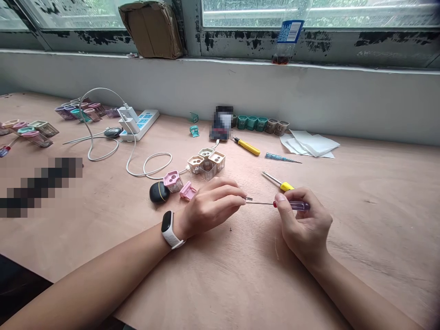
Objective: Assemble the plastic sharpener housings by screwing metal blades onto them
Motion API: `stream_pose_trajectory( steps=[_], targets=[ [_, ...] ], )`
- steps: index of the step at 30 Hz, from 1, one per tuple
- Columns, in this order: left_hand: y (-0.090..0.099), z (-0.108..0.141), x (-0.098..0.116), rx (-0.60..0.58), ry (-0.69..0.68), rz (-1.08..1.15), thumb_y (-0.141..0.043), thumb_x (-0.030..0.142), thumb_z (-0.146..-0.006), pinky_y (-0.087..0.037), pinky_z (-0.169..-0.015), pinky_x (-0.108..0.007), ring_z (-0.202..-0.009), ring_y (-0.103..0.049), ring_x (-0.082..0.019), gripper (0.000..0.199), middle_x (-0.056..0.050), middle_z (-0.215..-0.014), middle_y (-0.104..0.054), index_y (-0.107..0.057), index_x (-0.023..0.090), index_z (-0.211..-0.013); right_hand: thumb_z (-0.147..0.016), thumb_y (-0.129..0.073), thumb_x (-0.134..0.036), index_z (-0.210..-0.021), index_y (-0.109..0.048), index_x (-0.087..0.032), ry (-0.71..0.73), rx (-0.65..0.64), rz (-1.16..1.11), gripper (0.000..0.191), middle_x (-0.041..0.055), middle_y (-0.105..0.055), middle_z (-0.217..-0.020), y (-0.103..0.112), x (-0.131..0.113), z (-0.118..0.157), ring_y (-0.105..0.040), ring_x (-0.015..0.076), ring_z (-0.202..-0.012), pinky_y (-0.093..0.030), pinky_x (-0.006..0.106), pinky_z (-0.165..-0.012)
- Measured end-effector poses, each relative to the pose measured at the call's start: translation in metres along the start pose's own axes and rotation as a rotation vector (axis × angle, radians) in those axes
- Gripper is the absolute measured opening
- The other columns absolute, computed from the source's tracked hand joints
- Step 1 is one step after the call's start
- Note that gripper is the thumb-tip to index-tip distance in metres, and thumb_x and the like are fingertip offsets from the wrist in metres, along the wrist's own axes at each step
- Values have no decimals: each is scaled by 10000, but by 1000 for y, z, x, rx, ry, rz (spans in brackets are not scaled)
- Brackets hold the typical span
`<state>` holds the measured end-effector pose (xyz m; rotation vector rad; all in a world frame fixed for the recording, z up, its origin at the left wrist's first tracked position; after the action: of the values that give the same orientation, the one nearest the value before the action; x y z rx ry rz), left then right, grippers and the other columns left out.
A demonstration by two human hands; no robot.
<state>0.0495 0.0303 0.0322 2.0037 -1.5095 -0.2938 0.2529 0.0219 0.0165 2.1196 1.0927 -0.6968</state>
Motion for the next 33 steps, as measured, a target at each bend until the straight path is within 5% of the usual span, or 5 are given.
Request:
stream_pose_trajectory(
  steps=[33],
  targets=[
    [2, -1, -3, 15, 56, 28, -662, 35, -917, -606, -802, -337, -926, -634, -176, 266, -54, -987, -754, -699, 190, -1130, -887, -673, -215, -754, -573, -176, -9, -8, 0, 171, -18, -608, -654, 0, -1, -1, -567, 89, -563, -461, 197, -523]
  ],
)
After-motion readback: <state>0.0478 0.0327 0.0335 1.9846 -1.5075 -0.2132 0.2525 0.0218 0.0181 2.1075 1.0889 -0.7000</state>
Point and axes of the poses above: each hand's wrist, its own z-axis away from the middle knuckle, its own y-axis out of the back of the hand, x = y × z, the point moved 5 cm from there along -z, towards the middle knuckle
